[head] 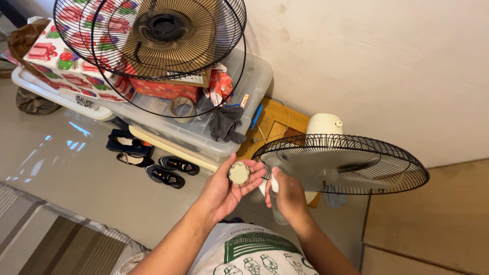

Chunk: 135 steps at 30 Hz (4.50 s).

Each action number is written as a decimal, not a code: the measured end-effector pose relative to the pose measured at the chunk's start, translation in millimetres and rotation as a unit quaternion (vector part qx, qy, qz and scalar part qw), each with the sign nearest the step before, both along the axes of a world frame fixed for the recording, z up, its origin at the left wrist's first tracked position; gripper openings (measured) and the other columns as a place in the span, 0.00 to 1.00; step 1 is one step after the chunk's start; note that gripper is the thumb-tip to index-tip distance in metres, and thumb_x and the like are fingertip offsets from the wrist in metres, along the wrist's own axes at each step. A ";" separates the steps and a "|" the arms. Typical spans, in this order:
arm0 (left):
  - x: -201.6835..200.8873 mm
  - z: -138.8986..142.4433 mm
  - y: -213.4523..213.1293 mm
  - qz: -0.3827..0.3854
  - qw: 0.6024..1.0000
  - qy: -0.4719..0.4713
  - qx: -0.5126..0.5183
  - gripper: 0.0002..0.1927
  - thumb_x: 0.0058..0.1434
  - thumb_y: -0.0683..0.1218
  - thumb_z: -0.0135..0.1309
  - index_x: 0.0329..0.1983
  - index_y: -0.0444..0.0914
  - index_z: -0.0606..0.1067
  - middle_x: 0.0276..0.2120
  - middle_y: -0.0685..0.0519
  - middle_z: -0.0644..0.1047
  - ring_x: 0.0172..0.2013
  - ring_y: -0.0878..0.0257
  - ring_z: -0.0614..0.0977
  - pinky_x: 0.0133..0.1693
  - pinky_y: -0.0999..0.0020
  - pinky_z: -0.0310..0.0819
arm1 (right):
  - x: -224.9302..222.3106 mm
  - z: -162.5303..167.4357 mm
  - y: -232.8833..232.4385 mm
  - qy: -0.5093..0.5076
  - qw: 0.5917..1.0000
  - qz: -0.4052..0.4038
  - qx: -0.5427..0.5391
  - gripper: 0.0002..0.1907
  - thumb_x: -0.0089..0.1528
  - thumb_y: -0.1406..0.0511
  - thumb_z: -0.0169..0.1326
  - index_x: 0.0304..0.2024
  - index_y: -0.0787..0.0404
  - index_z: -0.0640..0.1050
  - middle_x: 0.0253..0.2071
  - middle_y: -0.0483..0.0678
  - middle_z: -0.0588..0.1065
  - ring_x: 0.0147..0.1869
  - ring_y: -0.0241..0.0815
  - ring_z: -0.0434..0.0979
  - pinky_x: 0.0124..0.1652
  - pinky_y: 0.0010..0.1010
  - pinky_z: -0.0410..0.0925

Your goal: The person removes the front grille from an electric fan, takes off the blade assembly, wipes the blades with a cloth, screws the blade cap back on, reattaches the grille, then sprays and wipes the grille with the cloth.

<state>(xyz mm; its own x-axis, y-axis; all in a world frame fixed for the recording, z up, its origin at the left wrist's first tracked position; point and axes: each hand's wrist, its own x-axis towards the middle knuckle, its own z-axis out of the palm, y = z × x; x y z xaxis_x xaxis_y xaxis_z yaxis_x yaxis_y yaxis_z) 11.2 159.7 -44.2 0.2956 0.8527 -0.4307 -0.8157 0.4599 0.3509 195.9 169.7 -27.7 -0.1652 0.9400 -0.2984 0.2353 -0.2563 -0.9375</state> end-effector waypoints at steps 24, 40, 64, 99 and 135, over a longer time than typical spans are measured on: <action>-42.5 -22.2 10.6 0.127 0.978 0.124 -0.113 0.11 0.64 0.46 0.61 0.36 0.37 0.71 0.34 0.53 0.76 0.34 0.63 0.82 0.41 0.67 0.83 | -72.2 -12.1 8.2 -0.130 0.987 0.067 0.066 0.22 0.65 0.55 0.51 0.23 0.64 0.76 0.15 0.44 0.72 0.20 0.35 0.73 0.24 0.30 0.66; -149.2 -77.1 27.0 0.060 0.981 0.144 -0.114 0.11 0.69 0.50 0.51 0.41 0.37 0.73 0.38 0.52 0.76 0.40 0.61 0.79 0.46 0.63 0.81 | -171.1 -99.6 111.8 -0.085 0.984 -0.075 0.140 0.19 0.68 0.52 0.54 0.35 0.61 0.79 0.27 0.43 0.75 0.32 0.34 0.73 0.35 0.29 0.66; -183.0 -95.3 25.9 0.034 0.989 -0.002 -0.147 0.12 0.56 0.41 0.48 0.44 0.34 0.72 0.47 0.44 0.78 0.46 0.50 0.81 0.54 0.52 0.78 | -236.8 -94.2 146.3 -0.234 0.934 0.058 0.265 0.38 0.58 0.53 0.65 0.65 0.62 0.69 0.52 0.62 0.68 0.55 0.61 0.71 0.54 0.44 0.67; -96.0 -28.8 10.4 -0.133 0.985 -0.112 -0.016 0.32 0.68 0.70 0.42 0.46 0.38 0.77 0.37 0.45 0.82 0.38 0.54 0.84 0.43 0.57 0.79 | -123.6 1.2 -14.9 -0.127 0.944 0.168 0.255 0.35 0.56 0.72 0.54 0.67 0.69 0.64 0.63 0.66 0.62 0.68 0.64 0.64 0.64 0.42 0.60; 121.3 8.5 -132.4 -0.253 0.941 0.220 -0.052 0.29 0.59 0.62 0.50 0.60 0.44 0.69 0.45 0.63 0.78 0.40 0.65 0.86 0.41 0.68 0.82 | 95.9 -28.2 -114.8 0.050 0.959 -0.153 0.232 0.13 0.69 0.70 0.46 0.56 0.65 0.68 0.48 0.53 0.77 0.52 0.42 0.77 0.52 0.32 0.69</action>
